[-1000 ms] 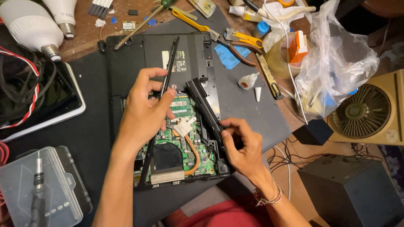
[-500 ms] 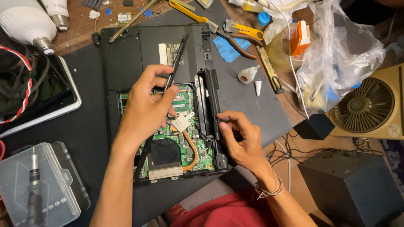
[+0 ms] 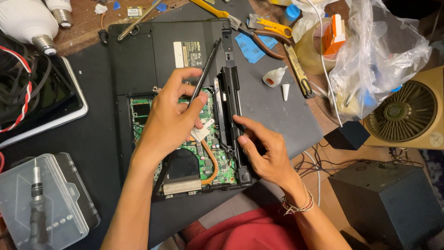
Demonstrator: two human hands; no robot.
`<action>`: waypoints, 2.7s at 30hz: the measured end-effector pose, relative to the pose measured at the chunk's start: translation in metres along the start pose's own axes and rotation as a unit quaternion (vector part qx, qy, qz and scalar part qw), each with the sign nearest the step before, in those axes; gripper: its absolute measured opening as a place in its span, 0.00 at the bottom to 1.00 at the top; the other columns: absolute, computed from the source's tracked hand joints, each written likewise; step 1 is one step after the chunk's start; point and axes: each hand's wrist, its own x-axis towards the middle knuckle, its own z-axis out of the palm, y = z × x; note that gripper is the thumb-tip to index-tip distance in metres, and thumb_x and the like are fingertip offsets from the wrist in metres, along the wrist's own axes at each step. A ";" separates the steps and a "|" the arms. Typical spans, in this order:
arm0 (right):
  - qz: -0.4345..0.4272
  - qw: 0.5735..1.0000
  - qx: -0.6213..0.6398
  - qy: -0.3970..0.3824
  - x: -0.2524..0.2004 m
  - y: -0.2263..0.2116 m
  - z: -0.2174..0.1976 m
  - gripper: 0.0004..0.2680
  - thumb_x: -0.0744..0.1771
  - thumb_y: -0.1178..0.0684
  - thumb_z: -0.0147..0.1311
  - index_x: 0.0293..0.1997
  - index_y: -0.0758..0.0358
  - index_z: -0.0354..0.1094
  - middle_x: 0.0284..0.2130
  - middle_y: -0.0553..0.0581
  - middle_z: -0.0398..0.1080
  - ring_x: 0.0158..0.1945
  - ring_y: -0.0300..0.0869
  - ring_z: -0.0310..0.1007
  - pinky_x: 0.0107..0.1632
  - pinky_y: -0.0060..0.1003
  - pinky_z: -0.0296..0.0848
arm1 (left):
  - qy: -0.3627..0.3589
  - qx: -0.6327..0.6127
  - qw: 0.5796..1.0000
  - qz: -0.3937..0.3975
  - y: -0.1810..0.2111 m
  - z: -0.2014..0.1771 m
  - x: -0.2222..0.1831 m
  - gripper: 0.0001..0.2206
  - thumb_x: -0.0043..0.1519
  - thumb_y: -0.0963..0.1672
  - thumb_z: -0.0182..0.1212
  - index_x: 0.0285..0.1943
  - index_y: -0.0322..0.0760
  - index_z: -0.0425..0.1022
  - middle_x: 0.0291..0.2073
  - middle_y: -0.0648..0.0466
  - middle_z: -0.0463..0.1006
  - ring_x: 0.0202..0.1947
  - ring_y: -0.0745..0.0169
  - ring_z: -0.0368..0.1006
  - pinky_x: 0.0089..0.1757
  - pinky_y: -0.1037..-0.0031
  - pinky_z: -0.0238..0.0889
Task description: The person is performing a repair on a laptop, specifically connecting a small internal component to the motherboard and using a screwdriver.
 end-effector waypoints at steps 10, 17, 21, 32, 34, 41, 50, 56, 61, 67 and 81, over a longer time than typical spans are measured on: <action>0.033 0.997 -0.039 -0.049 -0.002 -0.009 -0.005 0.16 0.64 0.58 0.59 0.59 0.64 0.71 0.24 0.49 0.66 0.25 0.35 0.56 0.30 0.29 0.58 | 0.017 -0.011 0.999 -0.039 0.001 0.001 0.001 0.23 0.62 0.40 0.55 0.69 0.43 0.65 0.40 0.50 0.75 0.21 0.65 0.76 0.16 0.79 0.59; 0.055 0.998 -0.028 0.000 -0.004 -0.008 0.001 0.18 0.63 0.62 0.61 0.60 0.65 0.67 0.25 0.47 0.66 0.24 0.32 0.58 0.29 0.24 0.60 | 0.017 -0.004 0.999 -0.028 0.000 0.002 0.001 0.22 0.63 0.40 0.55 0.68 0.39 0.65 0.40 0.49 0.74 0.20 0.66 0.75 0.15 0.79 0.58; 0.064 0.998 0.007 0.010 -0.006 -0.005 0.001 0.20 0.62 0.63 0.61 0.61 0.66 0.65 0.27 0.48 0.67 0.26 0.32 0.58 0.32 0.23 0.60 | 0.019 -0.011 0.999 -0.030 -0.002 0.001 0.001 0.22 0.63 0.40 0.55 0.68 0.39 0.64 0.40 0.49 0.74 0.20 0.65 0.75 0.15 0.79 0.58; 0.021 0.999 0.029 -0.004 -0.010 -0.001 -0.001 0.19 0.63 0.65 0.59 0.60 0.69 0.64 0.31 0.51 0.68 0.30 0.34 0.61 0.36 0.25 0.63 | 0.030 -0.011 0.999 -0.032 0.000 -0.007 0.000 0.22 0.62 0.41 0.55 0.68 0.42 0.64 0.43 0.48 0.75 0.21 0.66 0.76 0.14 0.79 0.57; 0.005 0.999 0.047 0.001 -0.016 0.005 -0.001 0.16 0.65 0.66 0.56 0.59 0.70 0.63 0.30 0.50 0.67 0.30 0.34 0.61 0.36 0.25 0.63 | 0.034 -0.014 0.999 -0.033 0.003 -0.015 -0.003 0.22 0.63 0.41 0.55 0.68 0.42 0.64 0.43 0.49 0.75 0.20 0.66 0.76 0.15 0.79 0.56; 0.045 0.995 0.085 0.030 -0.026 0.004 -0.005 0.08 0.67 0.67 0.53 0.50 0.71 0.70 0.38 0.55 0.74 0.33 0.33 0.65 0.39 0.24 0.65 | 0.171 -0.038 0.984 0.031 0.009 -0.038 -0.061 0.16 0.65 0.38 0.55 0.63 0.35 0.71 0.45 0.50 0.76 0.24 0.70 0.71 0.23 0.82 0.61; 0.024 0.997 0.037 -0.071 -0.039 -0.060 -0.003 0.06 0.64 0.66 0.55 0.42 0.70 0.74 0.27 0.53 0.74 0.23 0.33 0.60 0.30 0.24 0.58 | 0.193 -0.027 0.980 -0.052 -0.004 -0.021 -0.177 0.18 0.59 0.37 0.63 0.59 0.30 0.76 0.46 0.50 0.78 0.24 0.67 0.73 0.24 0.81 0.66; 0.077 0.977 0.005 -0.196 -0.047 -0.082 -0.012 0.06 0.64 0.63 0.57 0.42 0.67 0.76 0.24 0.51 0.78 0.22 0.34 0.70 0.29 0.25 0.66 | 0.206 -0.047 0.967 -0.139 -0.023 -0.006 -0.220 0.17 0.57 0.41 0.66 0.57 0.36 0.78 0.30 0.53 0.78 0.16 0.68 0.71 0.20 0.81 0.58; 0.065 0.951 -0.063 -0.296 -0.057 -0.086 -0.018 0.13 0.59 0.54 0.66 0.47 0.59 0.77 0.12 0.46 0.67 0.14 0.33 0.57 0.20 0.28 0.53 | 0.210 -0.018 0.965 -0.155 -0.048 0.006 -0.246 0.15 0.58 0.42 0.67 0.53 0.33 0.77 0.14 0.53 0.73 0.13 0.67 0.71 0.19 0.81 0.57; 0.084 0.943 -0.083 -0.312 -0.083 -0.083 -0.010 0.10 0.65 0.51 0.57 0.48 0.59 0.77 0.20 0.46 0.77 0.17 0.33 0.63 0.23 0.28 0.63 | 0.262 0.019 0.962 -0.078 -0.055 0.021 -0.258 0.11 0.63 0.44 0.62 0.48 0.30 0.74 0.25 0.54 0.74 0.16 0.69 0.70 0.22 0.80 0.60; 0.144 0.947 0.157 -0.241 -0.083 -0.070 -0.006 0.11 0.71 0.57 0.41 0.58 0.67 0.66 0.23 0.60 0.79 0.22 0.36 0.66 0.26 0.27 0.65 | 0.327 -0.069 0.941 -0.061 -0.054 0.023 -0.249 0.12 0.61 0.39 0.62 0.53 0.32 0.73 0.42 0.53 0.80 0.19 0.71 0.68 0.24 0.80 0.67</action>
